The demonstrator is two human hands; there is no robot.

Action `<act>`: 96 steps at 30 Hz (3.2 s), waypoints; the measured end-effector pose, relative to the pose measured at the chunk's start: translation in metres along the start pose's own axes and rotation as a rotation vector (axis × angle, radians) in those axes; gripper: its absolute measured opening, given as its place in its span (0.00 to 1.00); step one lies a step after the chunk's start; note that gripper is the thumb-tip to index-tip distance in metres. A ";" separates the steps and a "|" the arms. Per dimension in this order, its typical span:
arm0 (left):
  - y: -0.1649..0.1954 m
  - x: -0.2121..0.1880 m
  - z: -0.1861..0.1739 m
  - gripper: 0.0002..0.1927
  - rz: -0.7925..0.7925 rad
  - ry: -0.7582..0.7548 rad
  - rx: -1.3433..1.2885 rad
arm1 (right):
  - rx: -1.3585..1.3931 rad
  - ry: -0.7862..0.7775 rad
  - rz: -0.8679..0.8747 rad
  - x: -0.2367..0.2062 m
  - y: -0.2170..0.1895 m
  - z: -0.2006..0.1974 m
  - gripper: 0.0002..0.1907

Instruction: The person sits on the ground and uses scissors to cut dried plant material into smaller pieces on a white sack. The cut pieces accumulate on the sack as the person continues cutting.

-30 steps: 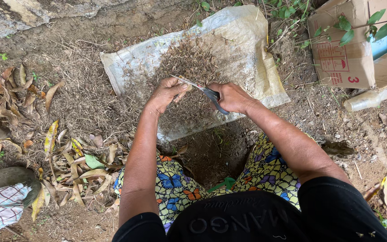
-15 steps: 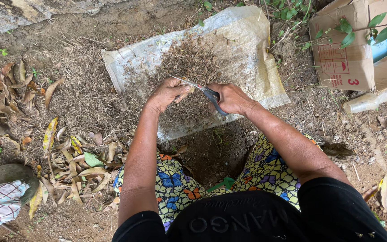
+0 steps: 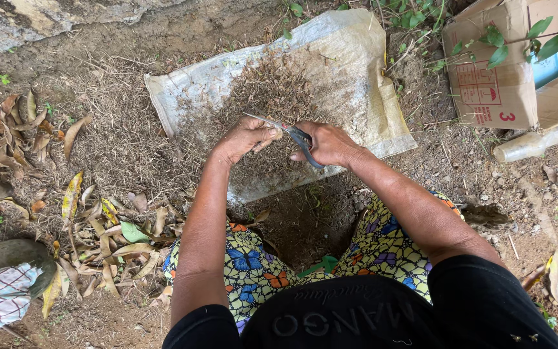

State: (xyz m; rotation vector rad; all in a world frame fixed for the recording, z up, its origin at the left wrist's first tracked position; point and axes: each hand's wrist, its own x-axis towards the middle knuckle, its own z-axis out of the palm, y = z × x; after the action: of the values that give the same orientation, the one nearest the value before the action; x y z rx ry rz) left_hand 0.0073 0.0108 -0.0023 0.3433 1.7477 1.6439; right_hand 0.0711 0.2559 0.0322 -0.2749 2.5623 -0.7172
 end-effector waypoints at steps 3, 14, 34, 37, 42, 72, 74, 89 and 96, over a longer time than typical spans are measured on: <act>-0.003 0.002 0.000 0.12 0.025 0.020 -0.007 | 0.126 -0.030 0.027 0.000 0.004 0.004 0.35; -0.004 0.007 -0.001 0.09 0.050 0.143 -0.062 | 0.161 -0.152 0.047 0.013 0.029 -0.001 0.47; -0.014 0.011 0.006 0.07 0.114 0.196 -0.005 | 0.152 0.014 0.082 -0.001 -0.007 0.002 0.39; -0.014 0.013 0.006 0.07 0.130 0.179 -0.075 | 0.175 0.064 0.040 -0.005 -0.012 0.001 0.33; -0.015 0.013 0.005 0.07 0.111 0.196 -0.107 | 0.276 0.051 0.026 0.000 -0.001 0.012 0.25; -0.029 0.023 0.009 0.06 0.229 0.312 0.027 | 0.018 -0.184 0.126 0.010 0.009 0.000 0.47; -0.029 0.024 0.010 0.07 0.261 0.313 0.009 | 0.133 -0.082 0.102 0.006 0.004 0.003 0.44; -0.022 0.024 0.012 0.09 0.221 0.430 -0.201 | 0.044 0.212 0.011 0.010 0.003 0.027 0.27; -0.021 0.021 0.007 0.10 0.190 0.375 -0.277 | 0.108 0.260 -0.050 0.010 0.004 0.023 0.24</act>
State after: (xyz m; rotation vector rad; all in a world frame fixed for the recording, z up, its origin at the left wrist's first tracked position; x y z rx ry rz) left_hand 0.0020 0.0257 -0.0288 0.0739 1.7570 2.1696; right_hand 0.0735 0.2462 0.0096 -0.2232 2.7552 -0.9620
